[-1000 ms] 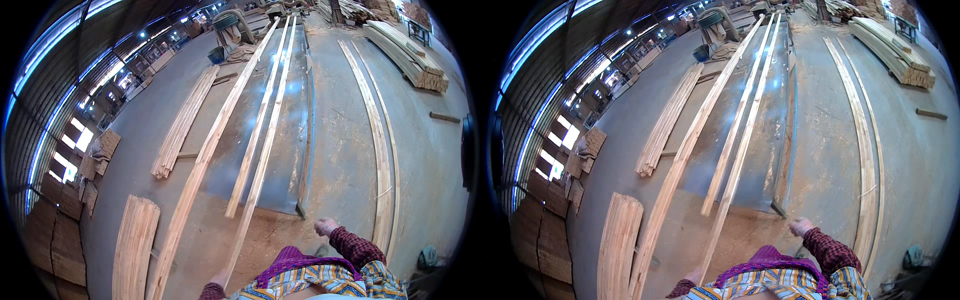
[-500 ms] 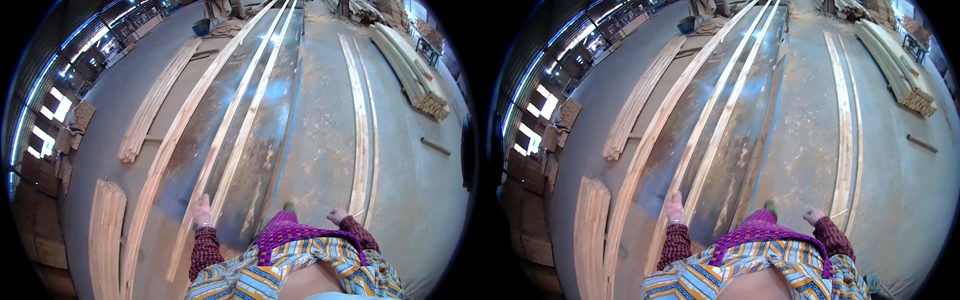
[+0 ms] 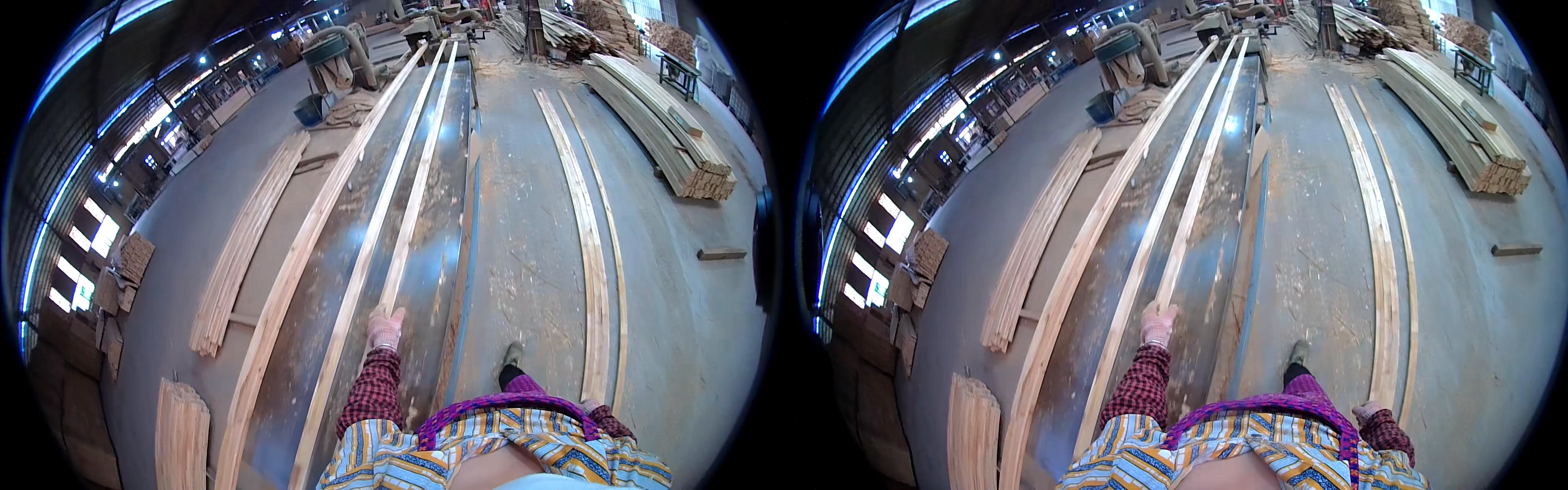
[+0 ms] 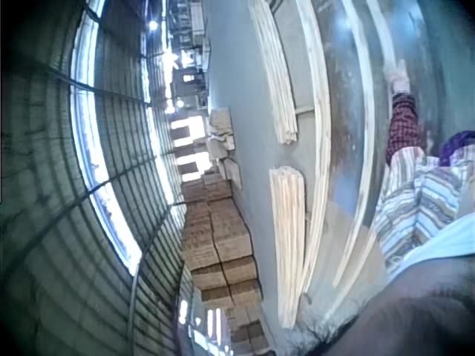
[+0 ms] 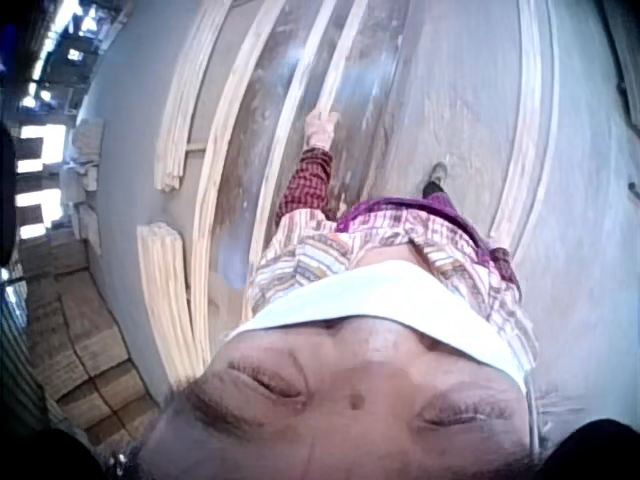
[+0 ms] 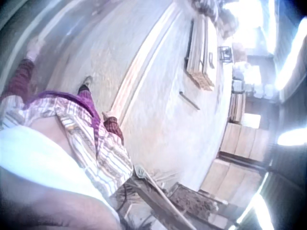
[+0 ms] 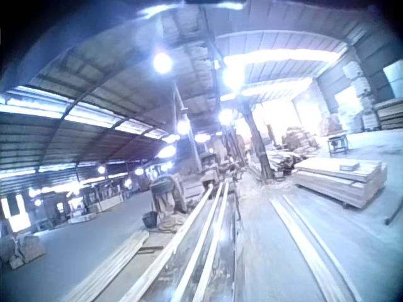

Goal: The person selects long wood planks from a stack, places them on a metal table, and uses a handheld scraper tool to remove imperfections from the surfaces.

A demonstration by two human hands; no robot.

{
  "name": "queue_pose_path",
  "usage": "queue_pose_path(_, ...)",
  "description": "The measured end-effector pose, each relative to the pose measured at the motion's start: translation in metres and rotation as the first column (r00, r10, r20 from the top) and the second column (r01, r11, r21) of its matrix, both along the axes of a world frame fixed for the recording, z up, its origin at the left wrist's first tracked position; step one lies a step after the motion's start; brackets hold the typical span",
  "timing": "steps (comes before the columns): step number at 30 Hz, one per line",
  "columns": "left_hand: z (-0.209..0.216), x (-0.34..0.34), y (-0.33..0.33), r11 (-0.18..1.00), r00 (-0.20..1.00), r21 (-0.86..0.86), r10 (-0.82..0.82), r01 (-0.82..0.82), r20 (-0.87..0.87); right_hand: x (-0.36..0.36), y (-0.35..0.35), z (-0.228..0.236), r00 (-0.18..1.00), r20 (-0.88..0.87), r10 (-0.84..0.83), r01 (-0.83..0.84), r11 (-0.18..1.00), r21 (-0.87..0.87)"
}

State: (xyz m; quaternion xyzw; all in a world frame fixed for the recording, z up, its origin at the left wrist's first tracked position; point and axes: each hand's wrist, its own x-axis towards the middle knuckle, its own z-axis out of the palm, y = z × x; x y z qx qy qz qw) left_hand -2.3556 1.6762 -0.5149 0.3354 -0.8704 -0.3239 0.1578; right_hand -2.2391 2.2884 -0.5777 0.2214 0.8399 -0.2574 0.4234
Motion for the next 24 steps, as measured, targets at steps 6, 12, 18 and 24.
queue_pose_path(6, 0.023, -0.105, -0.009, 0.973, 0.802, -0.220, 0.181, -0.064, 0.569, -0.252, -0.015, -0.042, 0.930, -0.175, 0.322, -0.304, 0.945, 0.119)
queue_pose_path(12, 0.023, -0.139, -0.037, 0.993, 0.726, -0.121, 0.077, 0.008, 0.684, -0.459, -0.156, 0.070, 0.805, -0.482, 0.346, -0.421, 0.906, -0.052)
queue_pose_path(18, 0.031, -0.160, -0.057, 0.985, 0.624, 0.039, -0.137, 0.168, 0.769, -0.572, -0.323, 0.085, 0.701, -0.551, 0.453, -0.657, 0.711, -0.250)
queue_pose_path(24, 0.032, -0.168, -0.075, 0.969, 0.541, 0.160, -0.239, 0.190, 0.806, -0.642, -0.461, 0.139, 0.271, -0.627, 0.730, -0.944, 0.330, -0.023)
